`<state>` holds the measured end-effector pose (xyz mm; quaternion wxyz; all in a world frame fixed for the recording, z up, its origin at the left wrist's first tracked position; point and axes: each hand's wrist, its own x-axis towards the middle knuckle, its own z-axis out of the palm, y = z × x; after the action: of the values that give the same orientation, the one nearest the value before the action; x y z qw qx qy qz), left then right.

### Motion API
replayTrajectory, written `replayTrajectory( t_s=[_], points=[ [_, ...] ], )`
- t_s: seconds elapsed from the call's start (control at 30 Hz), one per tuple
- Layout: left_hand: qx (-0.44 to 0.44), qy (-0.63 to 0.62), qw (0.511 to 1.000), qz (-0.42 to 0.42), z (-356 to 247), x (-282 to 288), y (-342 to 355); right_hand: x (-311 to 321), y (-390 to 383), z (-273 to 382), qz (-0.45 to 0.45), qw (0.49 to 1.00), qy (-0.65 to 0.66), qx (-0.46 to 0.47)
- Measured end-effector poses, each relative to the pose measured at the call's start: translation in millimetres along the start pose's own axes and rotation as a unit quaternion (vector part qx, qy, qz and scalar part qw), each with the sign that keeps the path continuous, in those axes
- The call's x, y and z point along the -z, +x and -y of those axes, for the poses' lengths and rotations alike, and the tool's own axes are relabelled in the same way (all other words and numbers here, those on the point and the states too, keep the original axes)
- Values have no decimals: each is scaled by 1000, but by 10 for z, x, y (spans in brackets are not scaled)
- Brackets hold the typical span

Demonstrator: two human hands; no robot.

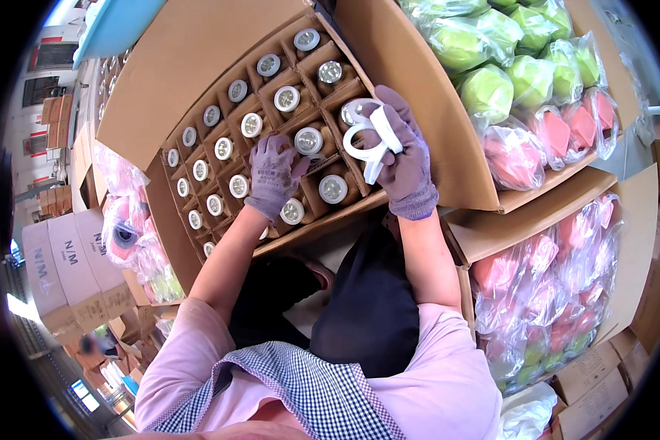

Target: The person sits on the floor in a warehouse and places white plastic rings onto the tops of small jars arranged in a cardboard box. They handle the rings and jars by hand, working through the grid of jars in the box.

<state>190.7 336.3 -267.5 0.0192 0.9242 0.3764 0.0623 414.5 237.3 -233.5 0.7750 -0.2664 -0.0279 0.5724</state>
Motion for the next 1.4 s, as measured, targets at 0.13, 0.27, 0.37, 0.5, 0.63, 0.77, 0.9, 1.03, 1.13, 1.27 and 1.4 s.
replayTrajectory(
  t_s=[0.13, 0.27, 0.37, 0.5, 0.63, 0.77, 0.9, 1.03, 1.13, 1.27, 1.4],
  points=[
    [44, 4, 999, 18, -76, -77, -97, 112, 41, -73, -12, 1000, 11, 1],
    [84, -102, 990, 42, -136, 24, -91, 166, 39, -82, -9, 1000, 12, 1],
    [81, -246, 964, 60, -76, 248, -48, 230, 67, -79, -32, 999, 2, 21],
    [25, -254, 963, -84, -52, 497, 693, 195, 76, -76, -79, 996, 31, 14],
    [-90, -184, 966, -157, 210, -236, 1424, 258, 73, -141, -2, 999, 31, -8],
    [-132, -167, 973, -89, 190, -516, 1584, 260, 73, -54, -49, 999, 3, 1],
    [-143, -94, 982, -75, 131, -548, 1553, 284, 70, -57, -26, 999, 42, 6],
    [-140, -49, 985, -91, 118, -584, 1559, 274, 68, -93, -19, 1000, 22, 9],
    [-148, -123, 980, -57, 187, -533, 1579, 268, 50, -40, -46, 999, 13, -5],
    [-121, -129, 982, 62, 458, -459, 1594, 263, 73, -33, -34, 999, 35, 6],
    [-89, -98, 986, 101, 293, -360, 1699, 252, 52, -59, -37, 999, 19, 10]
  ],
)
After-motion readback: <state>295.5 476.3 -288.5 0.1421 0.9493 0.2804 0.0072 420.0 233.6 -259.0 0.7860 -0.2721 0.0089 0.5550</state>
